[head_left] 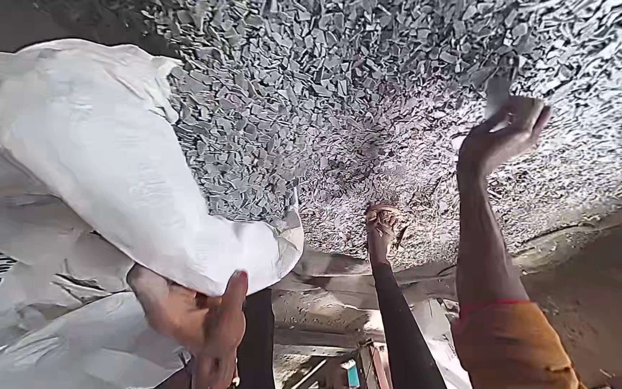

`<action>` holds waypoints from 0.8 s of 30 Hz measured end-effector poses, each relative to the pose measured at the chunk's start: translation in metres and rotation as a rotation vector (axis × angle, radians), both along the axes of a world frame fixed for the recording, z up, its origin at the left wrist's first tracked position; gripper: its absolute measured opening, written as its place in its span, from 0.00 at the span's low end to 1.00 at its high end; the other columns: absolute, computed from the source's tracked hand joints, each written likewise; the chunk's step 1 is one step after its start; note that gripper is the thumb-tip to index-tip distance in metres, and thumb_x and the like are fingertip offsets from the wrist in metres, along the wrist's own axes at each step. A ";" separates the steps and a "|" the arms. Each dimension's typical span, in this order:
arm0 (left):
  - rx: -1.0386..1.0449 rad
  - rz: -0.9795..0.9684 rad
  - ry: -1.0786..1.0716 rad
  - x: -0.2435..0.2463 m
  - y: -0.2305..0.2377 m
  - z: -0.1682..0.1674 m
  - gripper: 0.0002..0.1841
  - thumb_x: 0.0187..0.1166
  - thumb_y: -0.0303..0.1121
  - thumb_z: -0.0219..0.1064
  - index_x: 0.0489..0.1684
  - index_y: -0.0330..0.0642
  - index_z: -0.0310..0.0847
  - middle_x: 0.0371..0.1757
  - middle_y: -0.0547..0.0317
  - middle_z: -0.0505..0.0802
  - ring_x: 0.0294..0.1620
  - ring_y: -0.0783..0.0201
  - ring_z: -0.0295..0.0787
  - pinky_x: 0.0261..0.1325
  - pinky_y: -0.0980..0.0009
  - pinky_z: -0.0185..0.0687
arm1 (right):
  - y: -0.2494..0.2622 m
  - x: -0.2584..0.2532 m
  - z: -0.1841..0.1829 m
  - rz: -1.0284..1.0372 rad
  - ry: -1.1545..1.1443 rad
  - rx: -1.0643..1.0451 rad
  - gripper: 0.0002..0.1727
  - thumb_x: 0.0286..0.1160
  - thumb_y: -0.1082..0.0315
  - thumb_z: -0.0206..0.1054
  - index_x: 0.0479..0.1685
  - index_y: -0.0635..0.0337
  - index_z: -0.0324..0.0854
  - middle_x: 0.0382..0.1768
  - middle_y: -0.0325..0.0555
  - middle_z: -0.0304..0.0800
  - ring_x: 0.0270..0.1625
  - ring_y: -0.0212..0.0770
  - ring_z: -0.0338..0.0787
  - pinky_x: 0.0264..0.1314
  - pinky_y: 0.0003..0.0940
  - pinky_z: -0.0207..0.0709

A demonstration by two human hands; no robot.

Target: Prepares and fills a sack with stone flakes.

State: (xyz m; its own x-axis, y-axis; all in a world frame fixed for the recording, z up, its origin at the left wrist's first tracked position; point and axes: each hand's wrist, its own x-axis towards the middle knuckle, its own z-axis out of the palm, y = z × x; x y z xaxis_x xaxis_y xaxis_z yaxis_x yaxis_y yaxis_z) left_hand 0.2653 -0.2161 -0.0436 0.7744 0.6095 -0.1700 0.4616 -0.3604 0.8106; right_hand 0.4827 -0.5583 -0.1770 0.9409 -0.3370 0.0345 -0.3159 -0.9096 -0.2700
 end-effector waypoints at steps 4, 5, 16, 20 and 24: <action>0.052 -0.114 -0.125 0.003 0.002 0.017 0.44 0.62 0.36 0.78 0.77 0.21 0.59 0.72 0.74 0.81 0.74 0.90 0.72 0.78 0.82 0.70 | 0.039 -0.010 -0.032 -0.188 0.067 0.006 0.16 0.80 0.68 0.59 0.52 0.72 0.86 0.54 0.66 0.90 0.61 0.60 0.89 0.68 0.53 0.76; 0.011 -0.103 -0.143 0.003 0.002 0.016 0.43 0.63 0.36 0.79 0.80 0.31 0.61 0.73 0.83 0.81 0.74 0.90 0.73 0.78 0.82 0.71 | 0.059 -0.013 -0.028 -0.184 0.126 0.052 0.16 0.78 0.69 0.61 0.54 0.74 0.85 0.54 0.68 0.89 0.61 0.62 0.88 0.69 0.57 0.75; -0.215 -0.147 -0.086 0.008 0.006 0.005 0.41 0.66 0.37 0.78 0.85 0.54 0.62 0.69 0.88 0.84 0.65 0.90 0.81 0.66 0.83 0.82 | 0.233 -0.072 -0.016 0.124 0.129 0.635 0.13 0.56 0.80 0.71 0.42 0.76 0.84 0.31 0.58 0.90 0.34 0.48 0.91 0.40 0.48 0.83; -0.156 -0.128 -0.112 0.005 0.005 0.002 0.40 0.67 0.39 0.78 0.84 0.54 0.64 0.69 0.89 0.85 0.67 0.89 0.81 0.68 0.82 0.82 | 0.307 -0.102 0.026 0.308 0.263 0.913 0.20 0.53 0.82 0.75 0.50 0.74 0.83 0.42 0.63 0.90 0.44 0.55 0.92 0.46 0.52 0.86; 0.023 0.083 -0.170 -0.006 0.022 0.012 0.41 0.58 0.33 0.81 0.72 0.25 0.64 0.62 0.78 0.88 0.66 0.86 0.81 0.71 0.78 0.79 | 0.365 -0.123 0.079 0.639 0.740 1.266 0.15 0.71 0.79 0.70 0.54 0.81 0.84 0.50 0.70 0.92 0.58 0.59 0.91 0.66 0.50 0.79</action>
State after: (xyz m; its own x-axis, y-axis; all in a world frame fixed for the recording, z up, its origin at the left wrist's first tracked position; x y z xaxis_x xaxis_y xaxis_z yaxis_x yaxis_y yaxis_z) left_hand 0.2598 -0.1939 -0.0317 0.7376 0.6747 -0.0265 0.3478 -0.3460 0.8714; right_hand 0.3596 -0.1931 -0.0978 0.6137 0.6452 -0.4550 -0.3868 -0.2567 -0.8857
